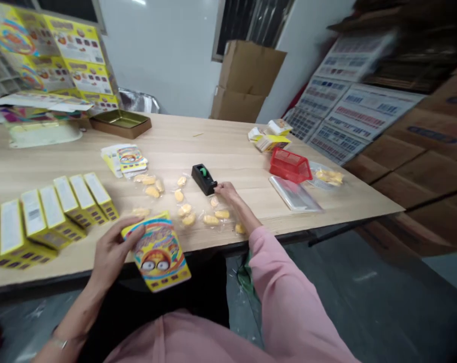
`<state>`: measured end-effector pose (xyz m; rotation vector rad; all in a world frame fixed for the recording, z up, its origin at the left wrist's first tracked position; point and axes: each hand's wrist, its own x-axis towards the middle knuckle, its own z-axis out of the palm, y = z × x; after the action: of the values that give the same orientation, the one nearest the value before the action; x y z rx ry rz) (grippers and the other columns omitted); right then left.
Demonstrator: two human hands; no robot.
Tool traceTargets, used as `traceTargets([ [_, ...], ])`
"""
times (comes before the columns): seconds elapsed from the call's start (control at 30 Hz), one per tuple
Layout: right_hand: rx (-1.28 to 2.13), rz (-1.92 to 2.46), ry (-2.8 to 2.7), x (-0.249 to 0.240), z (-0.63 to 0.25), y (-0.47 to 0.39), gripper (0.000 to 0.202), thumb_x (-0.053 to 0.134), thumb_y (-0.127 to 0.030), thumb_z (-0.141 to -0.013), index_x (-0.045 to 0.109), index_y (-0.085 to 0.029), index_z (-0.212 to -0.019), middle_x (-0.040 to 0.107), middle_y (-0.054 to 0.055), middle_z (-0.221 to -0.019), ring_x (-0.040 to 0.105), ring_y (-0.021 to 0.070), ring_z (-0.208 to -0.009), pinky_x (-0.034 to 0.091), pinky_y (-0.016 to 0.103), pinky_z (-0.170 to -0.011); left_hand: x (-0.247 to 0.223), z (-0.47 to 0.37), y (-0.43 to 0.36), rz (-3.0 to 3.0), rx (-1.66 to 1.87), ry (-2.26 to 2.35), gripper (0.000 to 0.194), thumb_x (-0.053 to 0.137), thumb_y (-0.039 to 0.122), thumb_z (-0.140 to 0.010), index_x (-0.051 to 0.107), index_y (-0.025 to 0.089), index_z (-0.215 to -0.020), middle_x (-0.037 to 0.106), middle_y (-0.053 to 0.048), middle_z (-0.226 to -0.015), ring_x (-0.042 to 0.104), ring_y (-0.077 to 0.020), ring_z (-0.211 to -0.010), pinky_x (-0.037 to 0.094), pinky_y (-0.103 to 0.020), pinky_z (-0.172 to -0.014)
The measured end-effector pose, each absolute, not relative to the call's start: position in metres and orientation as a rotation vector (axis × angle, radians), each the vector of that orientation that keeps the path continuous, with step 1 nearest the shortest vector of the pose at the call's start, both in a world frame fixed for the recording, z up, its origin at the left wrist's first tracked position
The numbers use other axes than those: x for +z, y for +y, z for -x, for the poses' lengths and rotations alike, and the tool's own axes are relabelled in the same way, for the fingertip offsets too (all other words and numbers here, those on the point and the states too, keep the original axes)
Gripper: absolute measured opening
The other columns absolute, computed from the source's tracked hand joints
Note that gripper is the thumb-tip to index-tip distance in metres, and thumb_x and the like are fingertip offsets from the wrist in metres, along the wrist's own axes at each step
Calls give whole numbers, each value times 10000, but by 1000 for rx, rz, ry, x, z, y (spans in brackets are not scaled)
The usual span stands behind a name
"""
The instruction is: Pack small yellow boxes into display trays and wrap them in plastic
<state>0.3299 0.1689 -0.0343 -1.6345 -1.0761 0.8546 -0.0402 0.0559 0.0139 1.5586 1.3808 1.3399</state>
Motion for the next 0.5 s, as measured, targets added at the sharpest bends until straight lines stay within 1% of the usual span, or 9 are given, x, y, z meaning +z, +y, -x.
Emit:
traceTargets([
  [0.07, 782, 1652, -1130, -24, -329, 162, 277, 667, -239, -626, 462, -191, -445, 398, -59, -443, 441, 115, -543, 348, 235, -547, 22, 30, 56, -1611, 1439, 1252, 368, 769, 540, -707, 762, 225, -898, 751, -40, -971, 663, -209, -858, 537, -266, -670],
  [0.13, 693, 1621, -1163, -7, -323, 152, 270, 653, -266, -652, 475, -194, -463, 443, -35, -498, 475, 143, -623, 368, 247, -588, 29, 22, 58, -1681, 1506, 1171, 309, 757, 488, -751, 754, 219, -904, 751, -44, -973, 674, -208, -898, 546, -275, -710],
  [0.17, 650, 1595, -1171, 5, -317, 144, 240, 649, -288, -673, 512, -189, -503, 489, -21, -554, 496, 154, -675, 387, 250, -620, 31, 19, 59, -1720, 1533, 1155, 285, 749, 464, -772, 749, 214, -907, 750, -45, -969, 678, -203, -898, 548, -276, -715],
  [0.23, 618, 1494, -1204, 29, -297, 122, 185, 653, -342, -725, 607, -178, -651, 577, 2, -703, 528, 162, -764, 422, 257, -689, 35, 14, 62, -1806, 1590, 1147, 250, 730, 427, -809, 738, 204, -923, 748, -47, -964, 685, -191, -883, 554, -280, -724],
  [0.3, 690, 1302, -1297, 50, -268, 92, 222, 668, -404, -778, 661, -183, -799, 610, 11, -798, 548, 156, -776, 446, 267, -719, 38, 10, 66, -1907, 1665, 1121, 212, 714, 381, -842, 729, 198, -946, 746, -46, -962, 687, -181, -883, 560, -289, -761],
  [0.33, 723, 1191, -1346, 59, -252, 76, 223, 667, -412, -807, 660, -190, -813, 606, 11, -822, 551, 150, -776, 451, 268, -728, 39, 9, 69, -1963, 1701, 1091, 189, 709, 353, -854, 725, 196, -960, 745, -45, -964, 687, -177, -888, 561, -293, -785],
  [0.4, 783, 1053, -1406, 69, -219, 48, 213, 665, -401, -842, 649, -198, -778, 594, 10, -828, 555, 141, -760, 455, 259, -693, 42, 5, 72, -2065, 1750, 1023, 154, 701, 294, -870, 716, 191, -985, 738, -47, -972, 685, -170, -901, 557, -297, -815],
  [0.5, 786, 950, -1391, 72, -184, 26, 184, 663, -362, -870, 657, -205, -775, 594, 16, -850, 578, 145, -810, 475, 256, -711, 46, 1, 74, -2187, 1777, 943, 142, 690, 238, -882, 704, 189, -1015, 723, -52, -988, 680, -169, -916, 555, -304, -828],
])
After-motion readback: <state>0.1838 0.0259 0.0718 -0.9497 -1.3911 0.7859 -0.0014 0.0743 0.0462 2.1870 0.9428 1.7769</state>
